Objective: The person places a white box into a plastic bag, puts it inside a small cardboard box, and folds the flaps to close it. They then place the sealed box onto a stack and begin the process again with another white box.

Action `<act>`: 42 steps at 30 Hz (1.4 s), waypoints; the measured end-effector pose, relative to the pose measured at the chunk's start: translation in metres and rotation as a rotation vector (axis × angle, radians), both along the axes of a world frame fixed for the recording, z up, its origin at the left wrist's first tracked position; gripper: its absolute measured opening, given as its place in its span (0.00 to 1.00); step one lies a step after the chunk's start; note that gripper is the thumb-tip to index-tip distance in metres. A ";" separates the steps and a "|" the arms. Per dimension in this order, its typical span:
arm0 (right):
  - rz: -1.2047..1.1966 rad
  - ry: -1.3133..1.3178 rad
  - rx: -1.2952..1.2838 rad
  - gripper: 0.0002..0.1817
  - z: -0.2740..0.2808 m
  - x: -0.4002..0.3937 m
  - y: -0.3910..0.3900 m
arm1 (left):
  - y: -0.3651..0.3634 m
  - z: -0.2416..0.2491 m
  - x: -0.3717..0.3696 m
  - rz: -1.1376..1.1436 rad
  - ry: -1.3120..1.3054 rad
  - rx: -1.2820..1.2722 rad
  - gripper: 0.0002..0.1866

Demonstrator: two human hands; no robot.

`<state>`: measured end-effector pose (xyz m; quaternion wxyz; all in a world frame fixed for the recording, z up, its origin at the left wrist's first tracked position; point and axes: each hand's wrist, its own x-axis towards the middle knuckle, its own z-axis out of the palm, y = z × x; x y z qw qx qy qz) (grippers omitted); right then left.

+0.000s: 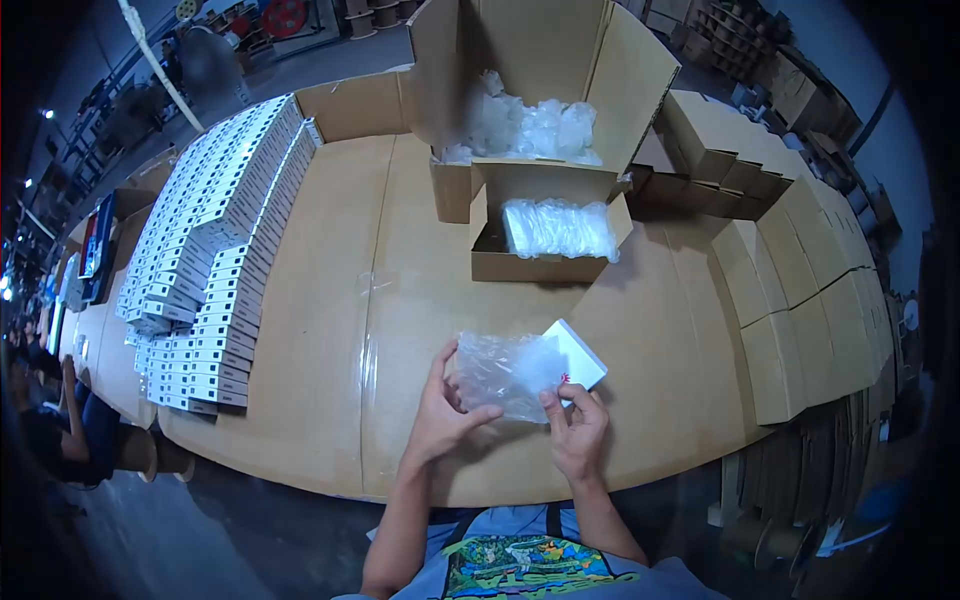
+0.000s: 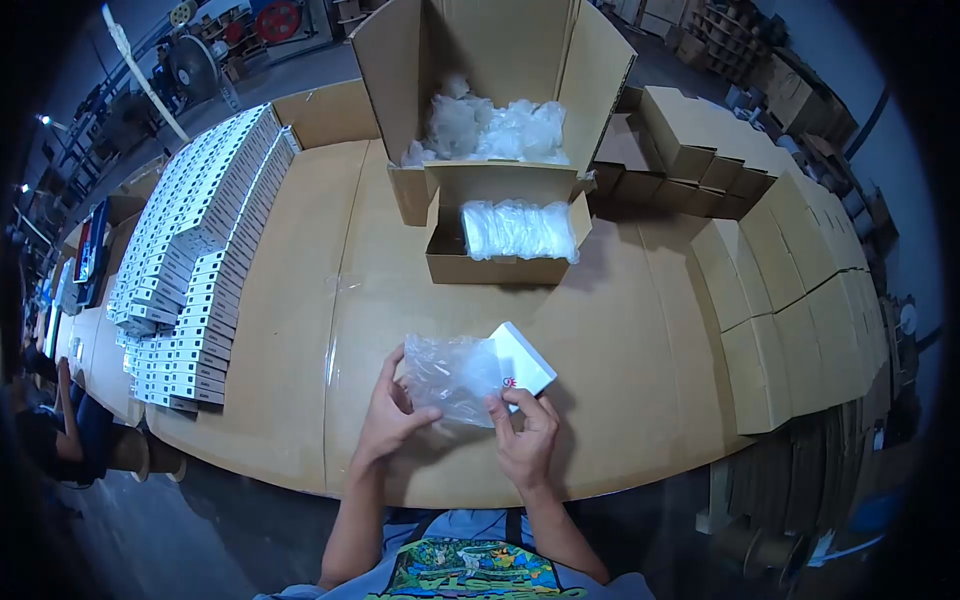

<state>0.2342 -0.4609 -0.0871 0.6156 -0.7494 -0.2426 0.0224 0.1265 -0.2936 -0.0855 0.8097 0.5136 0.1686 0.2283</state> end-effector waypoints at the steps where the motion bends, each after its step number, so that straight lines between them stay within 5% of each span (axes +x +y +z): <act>1: 0.011 -0.031 -0.038 0.10 0.001 0.000 0.000 | -0.004 -0.002 0.002 0.001 0.025 0.041 0.50; 3: 0.022 -0.079 -0.102 0.10 0.005 -0.003 -0.003 | -0.015 0.007 0.008 0.095 0.013 0.168 0.42; 11: 0.147 -0.113 -0.159 0.08 0.003 0.002 -0.024 | -0.016 -0.003 0.003 0.082 0.039 0.329 0.39; 14: 0.118 0.024 0.191 0.09 0.025 0.018 -0.026 | -0.020 0.003 0.000 0.086 0.008 0.356 0.38; 21: 0.331 0.046 0.494 0.39 0.105 0.057 -0.011 | -0.026 0.004 -0.007 0.031 0.090 0.435 0.38; 35: 0.535 0.419 0.351 0.29 0.071 0.049 0.010 | -0.026 -0.014 -0.006 0.109 -0.083 0.470 0.31; 42: 0.523 0.343 0.382 0.27 0.046 0.061 0.005 | -0.025 -0.017 -0.012 0.103 -0.008 0.464 0.33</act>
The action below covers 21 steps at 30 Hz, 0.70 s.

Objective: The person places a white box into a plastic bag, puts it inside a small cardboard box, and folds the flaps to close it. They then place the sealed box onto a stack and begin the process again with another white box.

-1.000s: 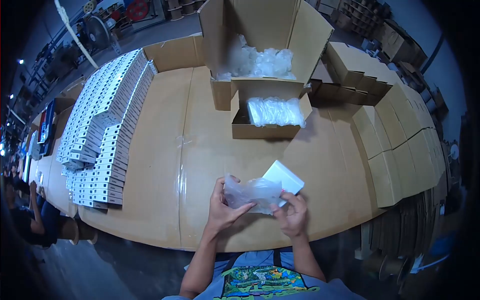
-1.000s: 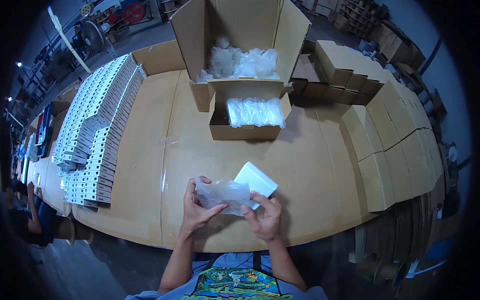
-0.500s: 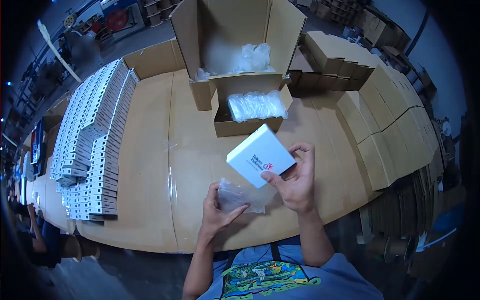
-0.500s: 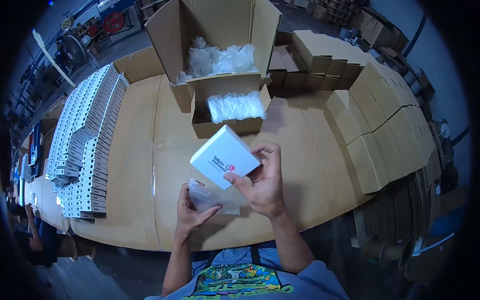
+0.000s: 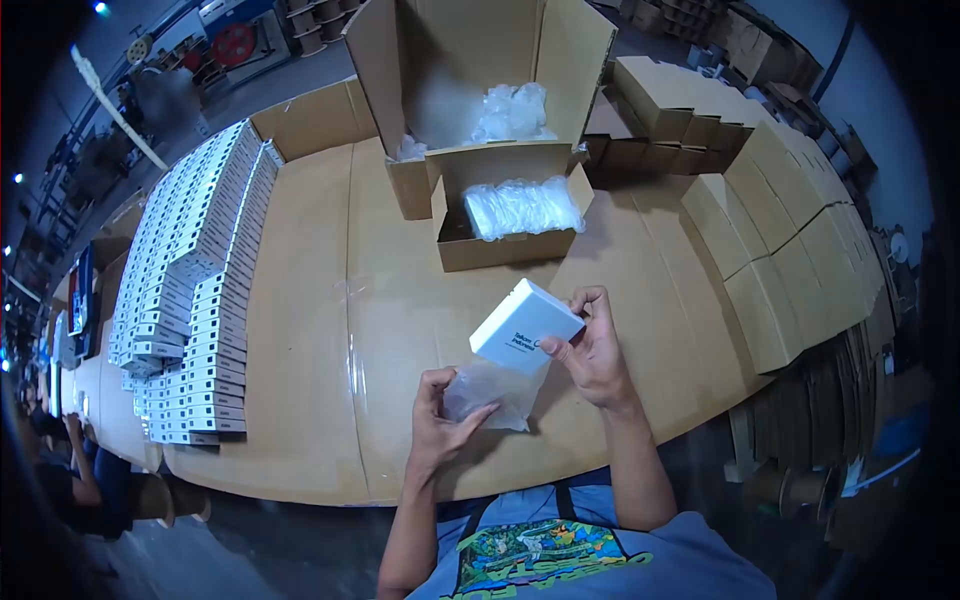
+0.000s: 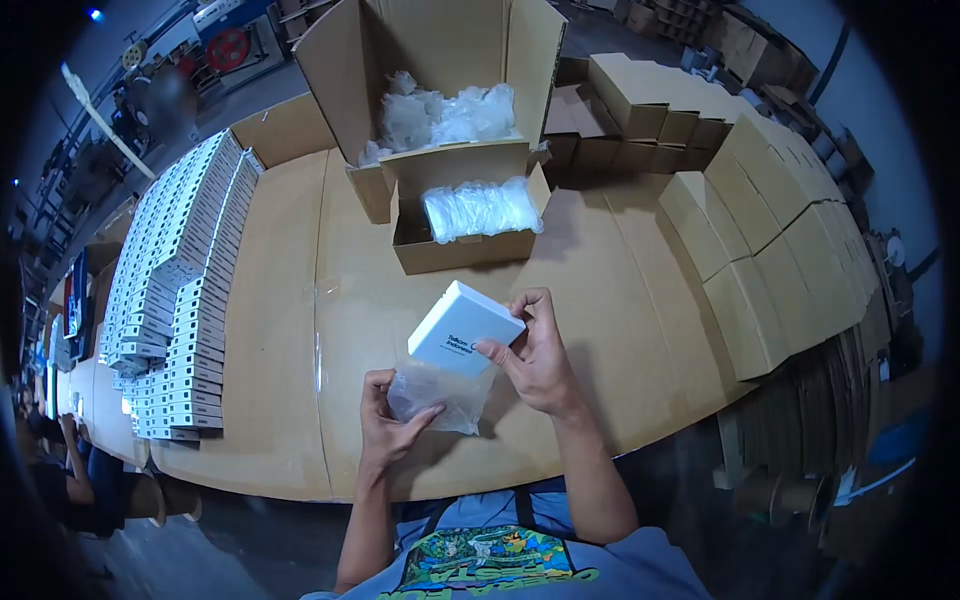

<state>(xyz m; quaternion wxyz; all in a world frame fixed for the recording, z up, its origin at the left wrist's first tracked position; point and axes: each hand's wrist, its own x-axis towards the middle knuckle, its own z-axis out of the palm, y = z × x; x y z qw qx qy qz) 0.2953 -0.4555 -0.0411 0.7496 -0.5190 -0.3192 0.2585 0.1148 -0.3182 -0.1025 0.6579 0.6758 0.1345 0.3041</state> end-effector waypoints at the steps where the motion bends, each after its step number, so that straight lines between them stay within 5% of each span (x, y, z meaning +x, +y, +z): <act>1: 0.027 0.029 0.011 0.26 -0.004 0.002 -0.003 | 0.000 0.001 -0.001 0.015 0.007 -0.005 0.33; 11: -0.115 -0.108 0.035 0.24 -0.014 -0.012 0.011 | 0.004 -0.002 -0.006 -0.016 0.003 -0.075 0.35; 21: 0.018 -0.071 0.003 0.25 0.000 0.002 -0.011 | 0.003 0.004 -0.009 -0.011 -0.020 -0.183 0.36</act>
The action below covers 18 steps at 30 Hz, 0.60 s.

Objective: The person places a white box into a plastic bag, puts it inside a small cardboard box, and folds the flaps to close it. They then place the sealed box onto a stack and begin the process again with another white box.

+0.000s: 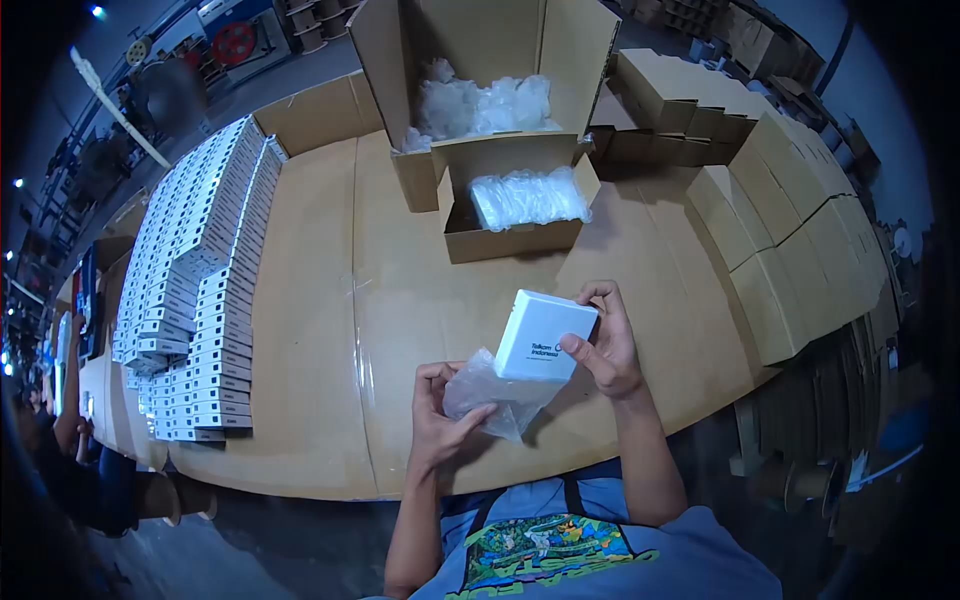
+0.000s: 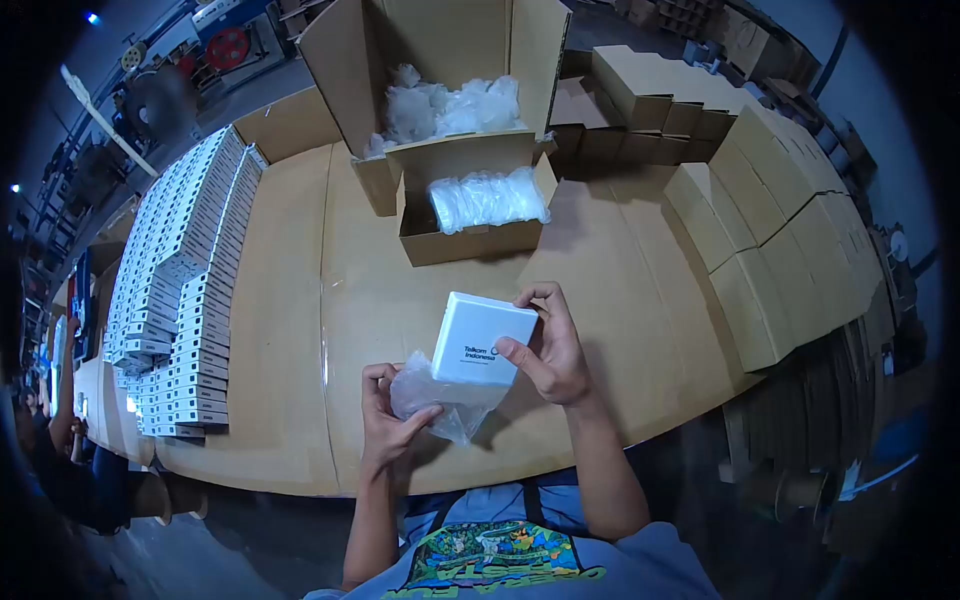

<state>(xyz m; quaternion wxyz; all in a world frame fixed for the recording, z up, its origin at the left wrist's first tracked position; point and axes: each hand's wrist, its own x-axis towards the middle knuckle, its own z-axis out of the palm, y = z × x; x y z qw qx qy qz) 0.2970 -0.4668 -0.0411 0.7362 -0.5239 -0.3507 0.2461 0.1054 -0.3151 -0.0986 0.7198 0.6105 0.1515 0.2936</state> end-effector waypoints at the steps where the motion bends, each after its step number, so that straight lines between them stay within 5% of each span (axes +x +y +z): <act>1: 0.011 -0.017 -0.003 0.25 0.000 0.001 -0.001 | 0.000 -0.002 0.000 -0.014 0.002 -0.002 0.35; 9: -0.013 -0.024 -0.039 0.25 0.008 -0.006 0.010 | -0.003 -0.005 -0.002 -0.037 0.023 0.012 0.34; 15: -0.001 0.067 -0.075 0.22 0.006 -0.020 0.029 | 0.000 -0.005 0.001 -0.046 0.081 0.034 0.42; 18: -0.060 0.002 -0.214 0.18 0.000 -0.023 0.030 | -0.004 0.006 0.002 -0.051 0.044 -0.040 0.37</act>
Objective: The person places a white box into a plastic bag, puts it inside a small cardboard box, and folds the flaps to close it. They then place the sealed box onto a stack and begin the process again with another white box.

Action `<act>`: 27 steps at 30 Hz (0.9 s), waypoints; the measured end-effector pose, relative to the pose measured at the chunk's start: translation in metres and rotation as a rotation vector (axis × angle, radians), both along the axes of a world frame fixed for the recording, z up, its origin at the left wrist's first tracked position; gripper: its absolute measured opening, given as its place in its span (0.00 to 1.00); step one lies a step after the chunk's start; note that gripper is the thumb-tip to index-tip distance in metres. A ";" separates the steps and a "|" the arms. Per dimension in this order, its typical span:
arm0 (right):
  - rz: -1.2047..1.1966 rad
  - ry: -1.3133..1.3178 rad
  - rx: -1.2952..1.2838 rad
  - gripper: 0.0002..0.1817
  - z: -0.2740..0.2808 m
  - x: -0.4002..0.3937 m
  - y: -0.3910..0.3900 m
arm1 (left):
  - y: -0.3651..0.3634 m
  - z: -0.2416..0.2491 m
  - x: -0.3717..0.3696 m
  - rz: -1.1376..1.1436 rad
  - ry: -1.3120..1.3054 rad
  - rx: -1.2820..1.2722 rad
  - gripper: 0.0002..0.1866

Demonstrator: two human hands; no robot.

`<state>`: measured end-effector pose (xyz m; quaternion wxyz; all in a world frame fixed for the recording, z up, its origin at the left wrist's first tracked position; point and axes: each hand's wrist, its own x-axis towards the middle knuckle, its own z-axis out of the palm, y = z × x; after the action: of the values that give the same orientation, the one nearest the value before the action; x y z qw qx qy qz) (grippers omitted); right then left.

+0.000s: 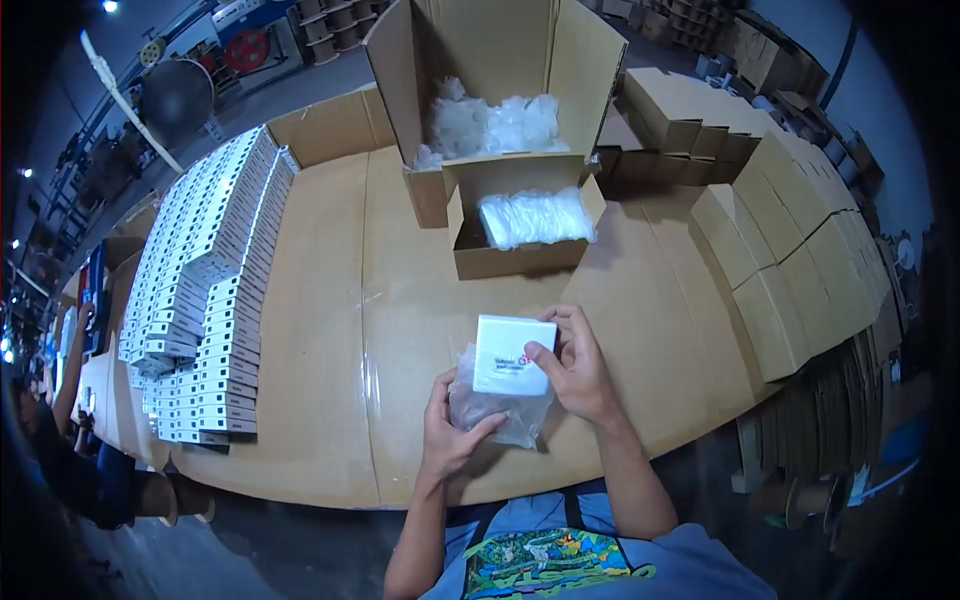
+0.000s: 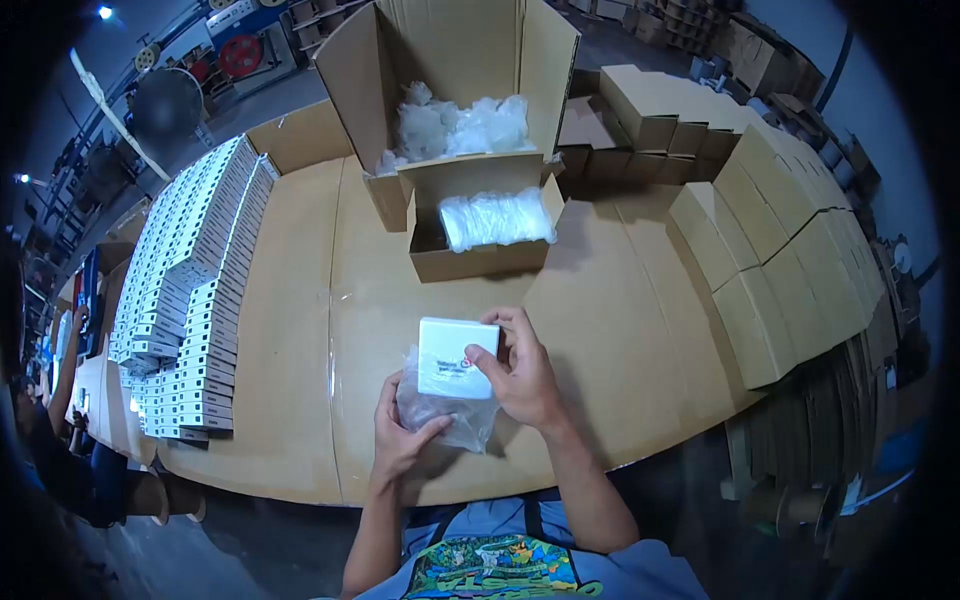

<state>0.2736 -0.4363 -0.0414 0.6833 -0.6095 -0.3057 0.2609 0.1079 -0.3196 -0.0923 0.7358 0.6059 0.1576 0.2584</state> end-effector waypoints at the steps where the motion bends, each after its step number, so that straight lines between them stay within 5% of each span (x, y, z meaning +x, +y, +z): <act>1: 0.008 0.003 -0.043 0.17 -0.001 0.002 0.000 | 0.001 -0.001 0.002 0.016 -0.007 -0.047 0.34; 6: 0.084 -0.054 -0.303 0.15 0.006 0.004 -0.007 | 0.008 -0.020 0.003 0.083 0.099 -0.184 0.18; 9: 0.047 0.058 0.075 0.17 -0.009 -0.002 -0.008 | 0.007 -0.019 0.008 0.155 0.054 -0.227 0.16; 14: -0.004 0.271 0.198 0.29 -0.039 -0.025 -0.034 | -0.001 -0.019 0.016 0.201 -0.002 -0.366 0.18; 22: -0.065 0.005 0.090 0.05 -0.046 -0.025 -0.034 | 0.006 -0.023 0.014 0.165 -0.066 -0.391 0.10; 27: 0.017 0.022 0.322 0.04 -0.026 -0.018 -0.033 | 0.005 -0.013 0.017 0.195 -0.155 -0.125 0.07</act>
<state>0.2557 -0.4695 -0.0675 0.7732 -0.4865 -0.3415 0.2210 0.1245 -0.3144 -0.1055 0.7534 0.5188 0.1741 0.3645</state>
